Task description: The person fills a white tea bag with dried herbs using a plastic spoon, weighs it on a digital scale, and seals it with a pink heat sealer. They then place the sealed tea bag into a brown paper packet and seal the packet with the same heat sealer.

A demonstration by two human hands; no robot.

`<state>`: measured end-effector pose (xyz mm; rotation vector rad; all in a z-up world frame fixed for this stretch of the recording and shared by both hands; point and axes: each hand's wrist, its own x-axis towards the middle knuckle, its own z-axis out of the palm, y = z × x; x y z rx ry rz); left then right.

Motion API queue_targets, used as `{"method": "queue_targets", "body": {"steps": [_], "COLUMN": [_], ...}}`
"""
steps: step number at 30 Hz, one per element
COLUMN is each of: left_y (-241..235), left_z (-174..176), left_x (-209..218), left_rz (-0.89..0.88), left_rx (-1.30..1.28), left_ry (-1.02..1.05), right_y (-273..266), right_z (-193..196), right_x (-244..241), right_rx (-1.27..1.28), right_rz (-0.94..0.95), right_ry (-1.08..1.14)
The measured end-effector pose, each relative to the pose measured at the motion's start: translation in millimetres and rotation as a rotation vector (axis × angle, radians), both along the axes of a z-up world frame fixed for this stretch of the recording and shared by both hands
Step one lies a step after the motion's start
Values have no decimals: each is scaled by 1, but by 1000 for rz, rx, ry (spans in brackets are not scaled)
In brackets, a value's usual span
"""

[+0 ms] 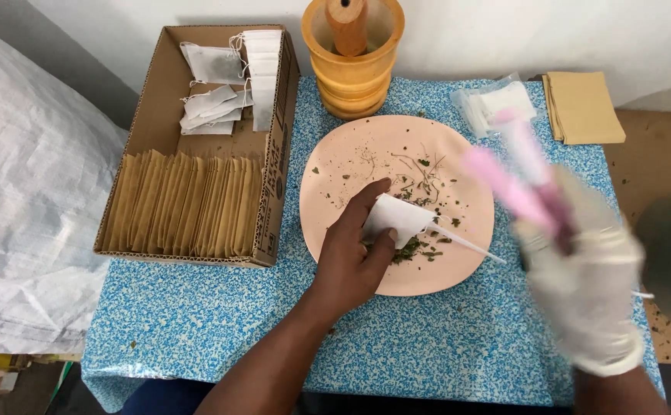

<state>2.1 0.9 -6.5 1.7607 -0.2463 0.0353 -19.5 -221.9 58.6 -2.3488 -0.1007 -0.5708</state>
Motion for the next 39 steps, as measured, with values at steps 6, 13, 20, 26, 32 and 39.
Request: {"method": "queue_targets", "body": {"steps": [6, 13, 20, 26, 32, 39], "left_y": [-1, -2, -5, -6, -6, -6], "left_z": [-1, -3, 2, -1, -2, -1], "left_x": [1, 1, 0, -1, -1, 0], "left_rz": [-12, 34, 71, 74, 76, 70], "left_rx": [-18, 61, 2, -58, -66, -65], "left_ry": [5, -8, 89, 87, 76, 110], "right_y": [-101, -152, -149, -139, -134, -132], "right_z": [-48, -83, -77, -75, -79, -81], "right_x": [37, 53, 53, 57, 62, 62], "right_rx": [-443, -425, -345, -330, -273, -302], "right_rz": [-227, -362, -358, -352, -329, -339], "right_ry": [103, 261, 367, 419, 368, 373]}}
